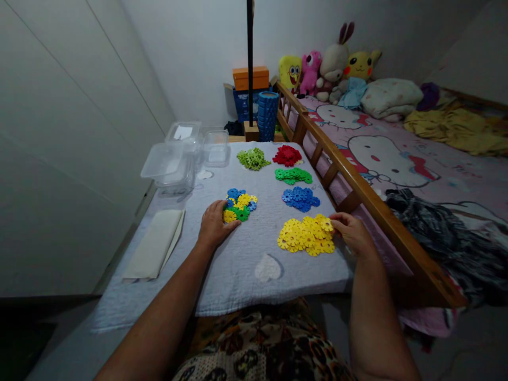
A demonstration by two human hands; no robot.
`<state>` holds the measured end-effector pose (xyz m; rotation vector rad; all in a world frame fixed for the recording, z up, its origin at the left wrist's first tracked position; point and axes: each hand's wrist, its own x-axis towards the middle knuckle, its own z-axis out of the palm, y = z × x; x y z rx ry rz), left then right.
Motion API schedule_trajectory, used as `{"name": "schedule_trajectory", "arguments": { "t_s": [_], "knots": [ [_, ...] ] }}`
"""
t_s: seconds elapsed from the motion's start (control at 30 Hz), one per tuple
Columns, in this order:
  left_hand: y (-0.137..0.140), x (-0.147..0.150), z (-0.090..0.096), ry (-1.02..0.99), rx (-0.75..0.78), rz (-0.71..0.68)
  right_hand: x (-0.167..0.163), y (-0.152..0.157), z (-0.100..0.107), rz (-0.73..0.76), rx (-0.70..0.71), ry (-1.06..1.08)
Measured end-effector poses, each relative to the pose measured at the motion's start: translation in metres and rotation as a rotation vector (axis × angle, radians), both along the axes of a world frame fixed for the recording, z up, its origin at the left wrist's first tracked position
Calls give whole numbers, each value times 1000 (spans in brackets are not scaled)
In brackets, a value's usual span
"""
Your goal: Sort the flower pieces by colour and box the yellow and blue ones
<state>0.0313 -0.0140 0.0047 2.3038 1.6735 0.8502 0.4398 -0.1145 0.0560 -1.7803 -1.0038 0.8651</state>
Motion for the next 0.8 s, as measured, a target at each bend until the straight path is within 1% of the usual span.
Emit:
{"name": "schedule_trajectory", "arguments": {
  "t_s": [0.17,0.37,0.5,0.63,0.8],
  "knots": [
    [1,-1,-2,-6,1,0,-4,-3,3,20,0,-32],
    [1,-1,-3,0,-2,7,-28,1,5,217,14,-107],
    [0,-1,-2,-1,-10,4,-48,8,4,252,41,-165],
    [0,0,-1,1,-6,4,-62,13,3,274,40,-299],
    [1,0,0,10,-10,2,-69,15,0,295,25,-510]
  ]
}}
